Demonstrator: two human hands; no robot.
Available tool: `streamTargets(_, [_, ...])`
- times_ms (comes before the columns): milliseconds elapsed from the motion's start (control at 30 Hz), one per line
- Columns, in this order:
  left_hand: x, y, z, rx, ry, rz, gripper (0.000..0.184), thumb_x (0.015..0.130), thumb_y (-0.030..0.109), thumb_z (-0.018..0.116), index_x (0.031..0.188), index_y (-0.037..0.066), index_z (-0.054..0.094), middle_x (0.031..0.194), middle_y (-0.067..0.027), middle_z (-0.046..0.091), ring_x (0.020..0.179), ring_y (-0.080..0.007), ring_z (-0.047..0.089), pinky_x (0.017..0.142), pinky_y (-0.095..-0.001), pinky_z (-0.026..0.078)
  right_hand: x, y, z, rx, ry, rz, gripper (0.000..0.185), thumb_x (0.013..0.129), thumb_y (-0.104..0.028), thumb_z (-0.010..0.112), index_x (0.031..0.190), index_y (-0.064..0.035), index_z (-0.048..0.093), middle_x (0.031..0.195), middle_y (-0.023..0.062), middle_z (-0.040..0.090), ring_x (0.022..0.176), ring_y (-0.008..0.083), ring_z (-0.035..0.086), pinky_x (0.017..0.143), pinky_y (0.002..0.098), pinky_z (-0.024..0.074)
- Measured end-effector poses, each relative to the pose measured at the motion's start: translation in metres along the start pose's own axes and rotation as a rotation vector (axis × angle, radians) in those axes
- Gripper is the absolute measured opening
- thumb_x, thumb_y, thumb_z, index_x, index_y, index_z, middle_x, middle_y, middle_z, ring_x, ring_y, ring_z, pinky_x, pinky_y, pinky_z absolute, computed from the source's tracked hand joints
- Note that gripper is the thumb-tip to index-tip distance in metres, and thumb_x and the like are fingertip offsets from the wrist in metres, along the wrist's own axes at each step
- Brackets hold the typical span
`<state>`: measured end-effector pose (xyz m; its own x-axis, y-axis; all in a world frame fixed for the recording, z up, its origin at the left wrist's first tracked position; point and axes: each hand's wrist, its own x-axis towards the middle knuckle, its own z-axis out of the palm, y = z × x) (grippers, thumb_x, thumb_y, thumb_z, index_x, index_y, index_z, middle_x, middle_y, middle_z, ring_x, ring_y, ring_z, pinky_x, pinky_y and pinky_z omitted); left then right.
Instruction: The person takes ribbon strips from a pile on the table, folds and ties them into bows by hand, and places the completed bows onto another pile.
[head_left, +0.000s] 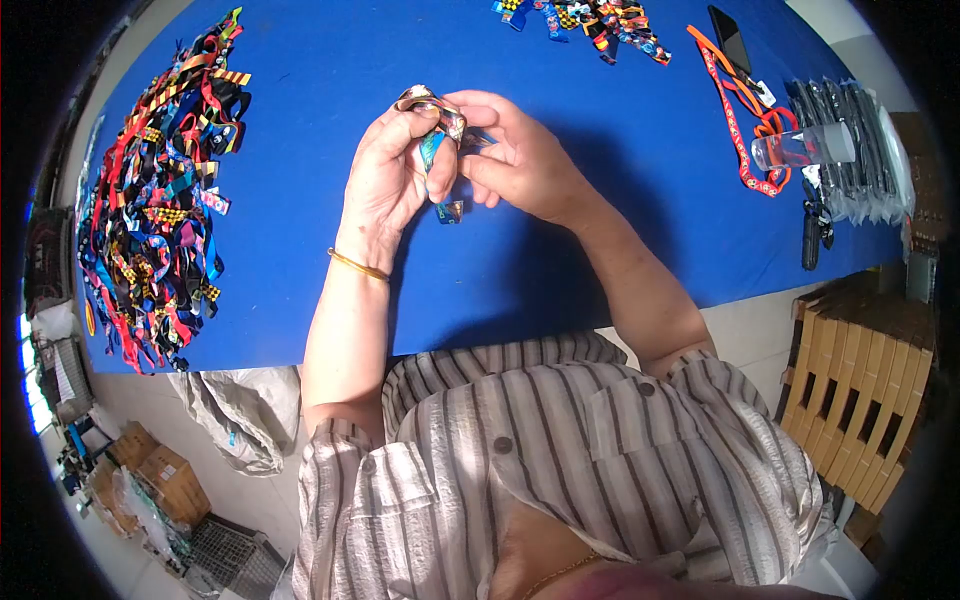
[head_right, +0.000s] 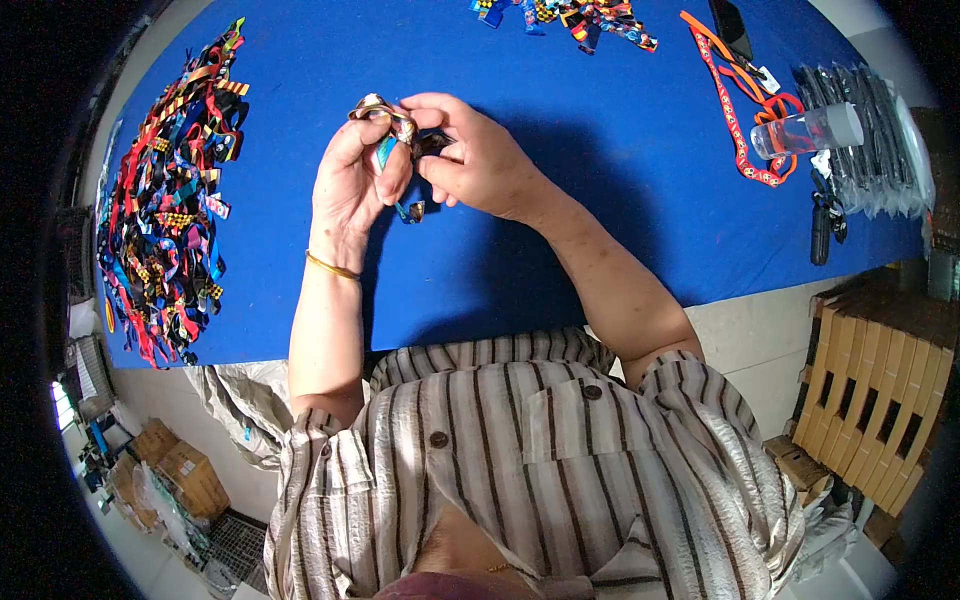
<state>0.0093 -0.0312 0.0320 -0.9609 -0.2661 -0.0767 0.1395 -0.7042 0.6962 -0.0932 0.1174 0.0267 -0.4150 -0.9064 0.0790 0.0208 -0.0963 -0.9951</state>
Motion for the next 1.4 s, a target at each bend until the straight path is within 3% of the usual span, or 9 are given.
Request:
streamTargets(100, [0.0,0.0,-0.002,-0.019,-0.061,0.019,0.031,0.103,0.017,0.047,0.106,-0.01,0.06,0.07,-0.0154,0.064,0.039,-0.0161,0.049,0.037,-0.0254,0.042,-0.002,-0.001,-0.001,0.008,-0.052,0.101,0.044,0.093,-0.006,0.065,0.134,-0.001,0.048,0.108,0.0072,0.065,0.071,0.0108,0.06,0.058,0.0244,0.0497])
streamTargets(300, [0.005,0.003,-0.022,-0.157,-0.056,0.034,0.025,0.102,0.019,0.048,0.107,-0.004,0.057,0.092,-0.0139,0.061,0.043,-0.0145,0.047,0.038,-0.0267,0.041,0.002,0.003,-0.011,-0.009,-0.188,0.197,0.029,0.092,-0.003,0.066,0.119,-0.0014,0.056,0.097,0.0027,0.062,0.074,0.0076,0.057,0.061,0.0252,0.0472])
streamTargets(400, [0.004,0.006,-0.024,-0.135,-0.001,0.036,0.022,0.101,0.018,0.051,0.105,-0.002,0.056,0.084,-0.0102,0.057,0.044,-0.0133,0.045,0.039,-0.0269,0.039,0.0,0.012,-0.011,0.025,-0.15,0.026,0.024,0.089,-0.002,0.068,0.111,0.0,0.058,0.087,-0.0005,0.062,0.073,0.0048,0.054,0.063,0.0226,0.0449])
streamTargets(500, [0.004,0.009,-0.025,-0.116,0.007,0.061,0.02,0.101,0.018,0.052,0.103,-0.001,0.056,0.082,-0.0085,0.056,0.046,-0.0125,0.043,0.04,-0.0257,0.036,-0.003,0.008,-0.021,-0.145,-0.009,0.038,0.025,0.089,-0.001,0.069,0.111,-0.0003,0.059,0.089,-0.0002,0.062,0.075,0.0042,0.055,0.064,0.022,0.0458])
streamTargets(533, [0.003,0.01,-0.025,-0.111,0.018,0.064,0.02,0.101,0.018,0.052,0.104,-0.001,0.056,0.082,-0.0083,0.056,0.046,-0.0124,0.043,0.041,-0.0255,0.035,-0.005,-0.014,-0.017,-0.322,0.08,0.018,0.02,0.093,-0.005,0.067,0.112,0.0,0.064,0.079,-0.0023,0.059,0.069,0.0034,0.055,0.059,0.0219,0.0449])
streamTargets(667, [0.003,0.009,-0.019,-0.032,0.037,0.054,0.019,0.102,0.018,0.051,0.104,0.0,0.056,0.081,-0.0071,0.056,0.046,-0.0126,0.043,0.041,-0.0257,0.035,0.001,-0.008,-0.029,-0.047,0.145,0.101,0.028,0.1,-0.013,0.058,0.123,0.0017,0.063,0.089,0.0058,0.071,0.061,0.0064,0.059,0.048,0.0197,0.0425])
streamTargets(800, [0.0,0.007,-0.01,0.02,0.033,0.031,0.019,0.102,0.018,0.05,0.104,0.0,0.055,0.08,-0.0073,0.056,0.046,-0.0127,0.043,0.042,-0.0255,0.034,0.005,-0.017,-0.028,0.081,0.131,0.126,0.029,0.099,-0.018,0.056,0.119,0.0029,0.061,0.093,0.0098,0.073,0.063,0.009,0.064,0.051,0.0206,0.0461])
streamTargets(1300, [-0.002,0.004,-0.008,0.07,-0.01,0.077,0.015,0.098,0.011,0.053,0.102,-0.002,0.058,0.081,-0.0138,0.063,0.051,-0.0158,0.051,0.044,-0.0259,0.04,0.005,0.005,-0.022,-0.044,0.289,0.042,0.013,0.095,-0.012,0.061,0.1,-0.0001,0.063,0.082,0.006,0.07,0.068,0.0067,0.062,0.059,0.023,0.0516])
streamTargets(1400, [-0.002,0.007,-0.011,0.065,-0.095,0.063,0.02,0.099,0.018,0.055,0.106,-0.001,0.058,0.085,-0.0122,0.06,0.052,-0.0156,0.048,0.046,-0.0276,0.039,0.004,0.007,-0.025,-0.014,0.326,0.026,0.013,0.095,-0.013,0.063,0.098,-0.0012,0.062,0.081,0.005,0.069,0.066,0.0064,0.061,0.057,0.0228,0.0508])
